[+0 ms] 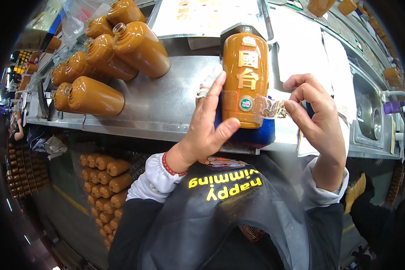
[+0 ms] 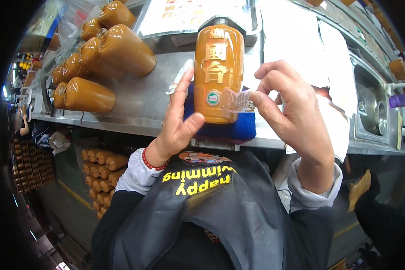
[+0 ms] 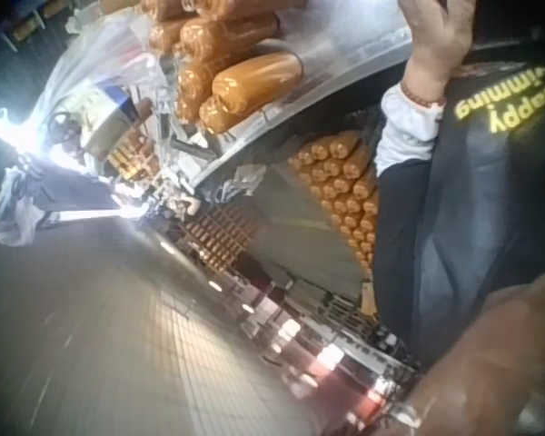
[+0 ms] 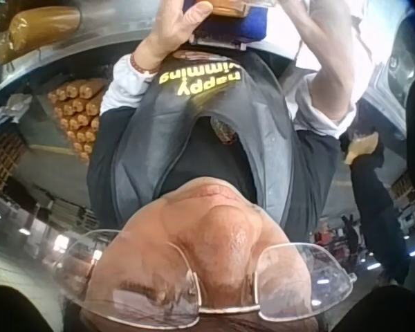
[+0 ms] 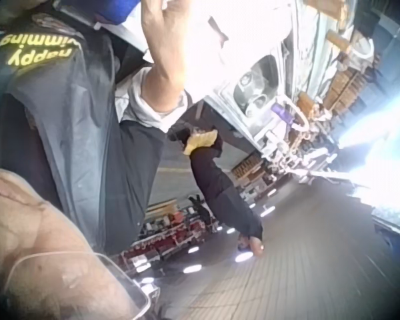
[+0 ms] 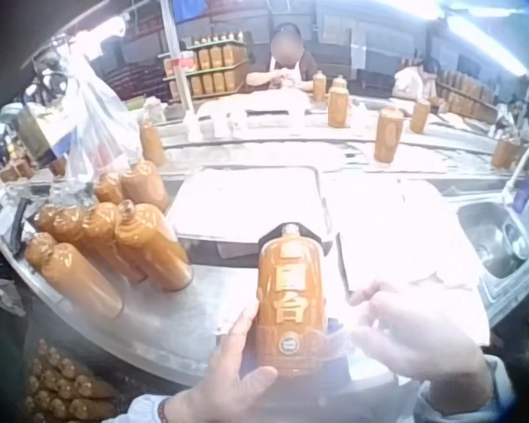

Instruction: The person wipes amber-colored bottles with a cloth, then applies and smooths paper labels onto the bottle surfaces. They handle each bottle one at a time, rotating it to align and press the label, and occasionally wipe the surface again after labeling.

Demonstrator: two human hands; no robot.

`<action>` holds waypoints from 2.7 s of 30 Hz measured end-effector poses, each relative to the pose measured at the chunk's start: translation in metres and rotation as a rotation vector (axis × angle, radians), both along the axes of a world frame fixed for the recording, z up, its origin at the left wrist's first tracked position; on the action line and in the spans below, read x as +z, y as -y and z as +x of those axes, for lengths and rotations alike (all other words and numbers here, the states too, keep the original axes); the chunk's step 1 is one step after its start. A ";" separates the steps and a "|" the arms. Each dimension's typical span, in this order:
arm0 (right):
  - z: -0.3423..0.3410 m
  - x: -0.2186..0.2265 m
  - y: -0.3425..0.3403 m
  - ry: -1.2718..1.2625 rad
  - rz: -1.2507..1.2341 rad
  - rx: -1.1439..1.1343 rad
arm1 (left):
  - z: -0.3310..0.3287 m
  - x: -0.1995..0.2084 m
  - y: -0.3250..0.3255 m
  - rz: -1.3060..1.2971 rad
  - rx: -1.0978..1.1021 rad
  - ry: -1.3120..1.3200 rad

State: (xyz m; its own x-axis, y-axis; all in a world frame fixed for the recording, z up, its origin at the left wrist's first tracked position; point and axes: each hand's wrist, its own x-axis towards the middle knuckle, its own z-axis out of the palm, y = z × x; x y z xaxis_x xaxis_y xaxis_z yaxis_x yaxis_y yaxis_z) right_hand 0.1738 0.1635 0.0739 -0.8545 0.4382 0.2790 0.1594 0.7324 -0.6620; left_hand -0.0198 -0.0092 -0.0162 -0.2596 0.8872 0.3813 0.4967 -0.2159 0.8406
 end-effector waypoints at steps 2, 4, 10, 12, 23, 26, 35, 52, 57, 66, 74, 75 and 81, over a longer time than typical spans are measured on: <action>-0.005 0.015 0.005 -0.011 0.003 0.045 | 0.003 0.000 -0.002 0.014 0.017 0.107; -0.011 0.024 0.011 -0.019 0.003 0.065 | 0.004 0.001 -0.002 0.002 0.034 0.135; -0.012 0.034 0.017 -0.003 0.004 0.045 | 0.007 -0.001 -0.007 0.007 0.095 0.023; -0.008 0.031 0.011 0.007 0.019 0.036 | 0.009 -0.003 -0.010 0.023 0.115 0.017; 0.006 -0.021 -0.008 0.001 -0.047 -0.048 | 0.021 0.005 -0.016 -0.018 0.226 -0.157; 0.007 -0.029 -0.009 0.039 -0.156 -0.073 | 0.023 0.006 -0.017 -0.016 0.244 -0.195; 0.001 -0.051 -0.009 0.019 -0.170 -0.089 | 0.027 0.007 -0.021 0.005 0.242 -0.211; 0.023 -0.084 0.057 -0.091 0.237 -0.057 | 0.013 -0.006 -0.001 0.044 0.123 -0.009; 0.029 -0.092 0.053 -0.156 0.166 -0.161 | 0.006 -0.007 0.017 0.136 0.164 -0.507; 0.018 -0.082 0.036 -0.218 -0.148 -0.224 | 0.012 0.005 -0.002 0.077 0.158 -0.795; -0.002 -0.089 0.008 -0.165 -0.453 -0.071 | 0.009 -0.017 0.004 0.148 0.133 -0.445; -0.003 -0.082 0.011 -0.192 -0.523 -0.090 | 0.008 -0.016 0.005 0.162 0.149 -0.490; 0.003 -0.066 0.008 -0.199 -0.524 -0.086 | 0.009 -0.014 0.009 0.168 0.200 -0.710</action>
State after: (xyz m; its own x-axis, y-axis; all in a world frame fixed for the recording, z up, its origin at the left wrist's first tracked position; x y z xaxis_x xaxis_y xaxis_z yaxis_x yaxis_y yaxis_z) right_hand 0.1768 0.1559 0.0084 -0.7628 0.6271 0.1576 0.0392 0.2882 -0.9568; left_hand -0.0110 -0.0185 -0.0303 -0.0508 0.7640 0.6432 0.9498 -0.1620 0.2675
